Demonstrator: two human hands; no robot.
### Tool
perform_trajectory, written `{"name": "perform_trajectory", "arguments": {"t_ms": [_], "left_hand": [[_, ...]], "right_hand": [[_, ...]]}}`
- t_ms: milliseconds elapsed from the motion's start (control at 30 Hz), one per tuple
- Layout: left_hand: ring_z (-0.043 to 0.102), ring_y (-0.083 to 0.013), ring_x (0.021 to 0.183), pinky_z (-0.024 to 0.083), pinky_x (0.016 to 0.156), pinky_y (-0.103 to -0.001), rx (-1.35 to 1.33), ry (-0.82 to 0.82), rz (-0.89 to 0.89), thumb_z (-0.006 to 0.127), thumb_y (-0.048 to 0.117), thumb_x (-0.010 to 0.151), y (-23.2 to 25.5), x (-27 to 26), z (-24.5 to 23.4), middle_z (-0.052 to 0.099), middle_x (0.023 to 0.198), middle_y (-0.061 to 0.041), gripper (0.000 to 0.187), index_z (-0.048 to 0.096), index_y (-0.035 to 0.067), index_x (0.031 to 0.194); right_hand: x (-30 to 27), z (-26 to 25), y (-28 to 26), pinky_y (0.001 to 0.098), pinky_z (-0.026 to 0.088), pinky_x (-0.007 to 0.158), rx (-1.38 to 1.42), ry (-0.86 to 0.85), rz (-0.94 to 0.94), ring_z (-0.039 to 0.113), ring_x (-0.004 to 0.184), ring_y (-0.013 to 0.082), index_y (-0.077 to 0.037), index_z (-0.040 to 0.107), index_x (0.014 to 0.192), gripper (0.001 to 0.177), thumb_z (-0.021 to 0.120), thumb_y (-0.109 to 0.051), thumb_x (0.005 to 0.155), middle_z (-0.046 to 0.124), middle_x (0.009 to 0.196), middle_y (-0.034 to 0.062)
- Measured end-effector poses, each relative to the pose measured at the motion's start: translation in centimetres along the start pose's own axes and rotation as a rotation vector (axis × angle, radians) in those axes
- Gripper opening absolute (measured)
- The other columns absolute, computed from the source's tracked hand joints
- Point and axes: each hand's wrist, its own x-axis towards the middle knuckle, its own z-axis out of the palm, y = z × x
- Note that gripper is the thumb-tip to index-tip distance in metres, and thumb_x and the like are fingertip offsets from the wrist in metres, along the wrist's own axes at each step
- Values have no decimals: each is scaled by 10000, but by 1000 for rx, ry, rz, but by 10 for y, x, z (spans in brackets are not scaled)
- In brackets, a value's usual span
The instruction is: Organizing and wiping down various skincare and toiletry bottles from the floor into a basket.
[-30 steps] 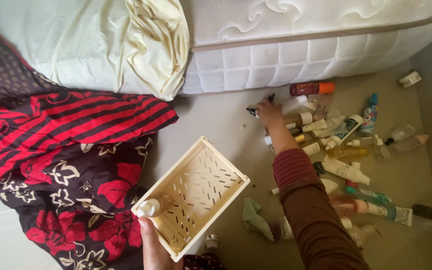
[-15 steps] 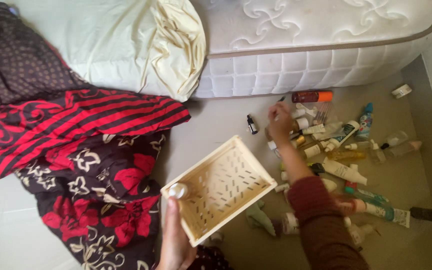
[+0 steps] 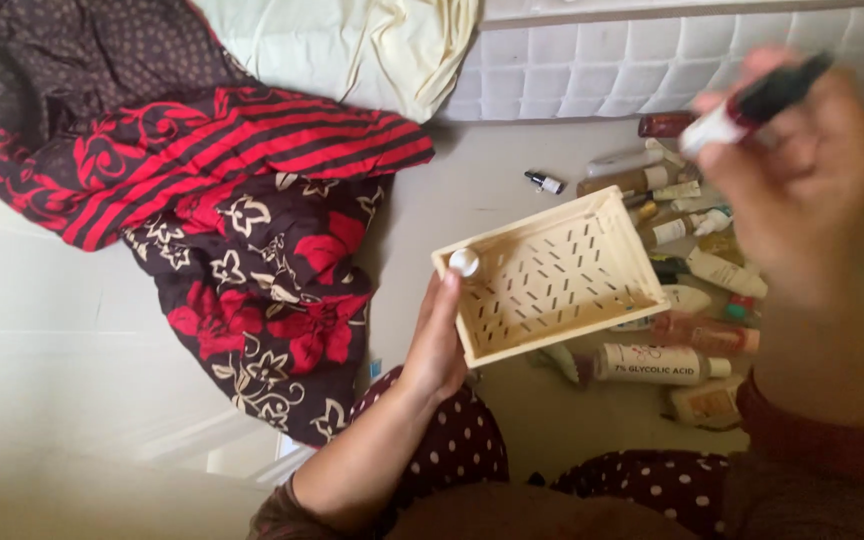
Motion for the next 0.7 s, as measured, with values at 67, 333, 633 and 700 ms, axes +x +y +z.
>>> {"name": "perform_trajectory", "arguments": {"t_ms": [67,333,633,700], "left_hand": [[405,-334,1444,452,1106,-555,-9,-11,-31,484,534,977,-3,-2,2,349,1578,-162,770,218,146,1587],[471,-345,1373,497,1064,-553,29,-71,-80,510,612,959,-3,-5,9,414,1471,-203,784,334,45,1470],[483,-323,1364,511,1058,-532,96,-68,-48,530,624,918,-3,-6,15,436,1438,-195,805,317,74,1466],[474,-338,1372,490,1075,-521,64,-104,-18,550,614,947,-6,-6,14,438,1446,-216,814,334,27,1468]], "right_hand": [[-13,16,-30,298,627,985,-9,-77,-23,717,1131,182,-34,576,1372,337,686,31,1060,696,1186,133],[-28,49,-51,235,577,668,-210,-424,55,753,870,94,-65,663,1213,279,724,-127,947,777,1092,63],[-29,51,-61,258,596,760,-147,-462,100,756,902,129,-55,699,1197,315,750,-123,894,771,1084,77],[-28,52,-63,252,620,704,-275,-508,72,735,888,130,-63,726,1163,300,765,-129,873,771,1110,78]]}}
